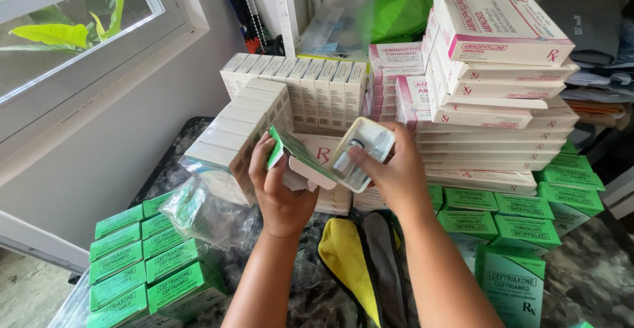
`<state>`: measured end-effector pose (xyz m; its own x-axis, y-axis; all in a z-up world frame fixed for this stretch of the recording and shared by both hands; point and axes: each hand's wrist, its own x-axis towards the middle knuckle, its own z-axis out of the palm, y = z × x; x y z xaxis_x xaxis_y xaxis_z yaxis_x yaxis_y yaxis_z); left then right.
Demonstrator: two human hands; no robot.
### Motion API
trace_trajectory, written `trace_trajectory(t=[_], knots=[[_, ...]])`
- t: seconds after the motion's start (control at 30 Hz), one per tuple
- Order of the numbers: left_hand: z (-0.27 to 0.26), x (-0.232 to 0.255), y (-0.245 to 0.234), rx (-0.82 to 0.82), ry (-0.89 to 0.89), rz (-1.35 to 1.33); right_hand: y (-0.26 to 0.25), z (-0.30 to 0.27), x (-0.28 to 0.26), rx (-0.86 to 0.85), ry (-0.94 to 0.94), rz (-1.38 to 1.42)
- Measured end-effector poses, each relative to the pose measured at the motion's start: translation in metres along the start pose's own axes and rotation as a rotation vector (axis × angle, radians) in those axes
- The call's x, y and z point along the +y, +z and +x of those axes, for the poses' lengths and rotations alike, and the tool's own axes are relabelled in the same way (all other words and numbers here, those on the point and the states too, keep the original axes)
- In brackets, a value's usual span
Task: The person wipes the exterior of a small green medicine box using a yellow cloth. They then open the box to reveal a vial and a syringe inside, close it, and continue wiping the box thoroughly on all sides before placing it back on the table.
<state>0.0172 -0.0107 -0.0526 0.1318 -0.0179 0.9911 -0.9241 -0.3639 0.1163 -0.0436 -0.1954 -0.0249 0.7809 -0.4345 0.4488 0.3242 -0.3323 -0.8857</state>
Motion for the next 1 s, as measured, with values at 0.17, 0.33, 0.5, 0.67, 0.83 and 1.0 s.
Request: trace_trajectory(t=[0.17,0.33,0.5,0.67,0.83,1.0], knots=[[0.015,0.007,-0.02,-0.032,-0.039,0.082,0.018,0.004,0.0,-0.069,0.146,-0.067],[0.017,0.008,-0.023,-0.128,-0.043,0.219,0.026,0.018,0.014,-0.066,-0.011,-0.21],[0.023,0.01,-0.023,-0.249,-0.068,0.188,0.041,0.03,0.007,-0.087,-0.03,-0.369],[0.026,0.015,-0.022,-0.377,-0.071,0.189,0.047,0.051,0.052,-0.098,-0.193,-0.547],[0.037,0.033,-0.021,-0.454,-0.097,0.267,0.04,0.047,0.018,-0.271,0.007,-0.65],[0.049,0.048,-0.026,-0.541,-0.131,0.384,0.029,0.042,0.032,-0.001,-0.47,-0.485]])
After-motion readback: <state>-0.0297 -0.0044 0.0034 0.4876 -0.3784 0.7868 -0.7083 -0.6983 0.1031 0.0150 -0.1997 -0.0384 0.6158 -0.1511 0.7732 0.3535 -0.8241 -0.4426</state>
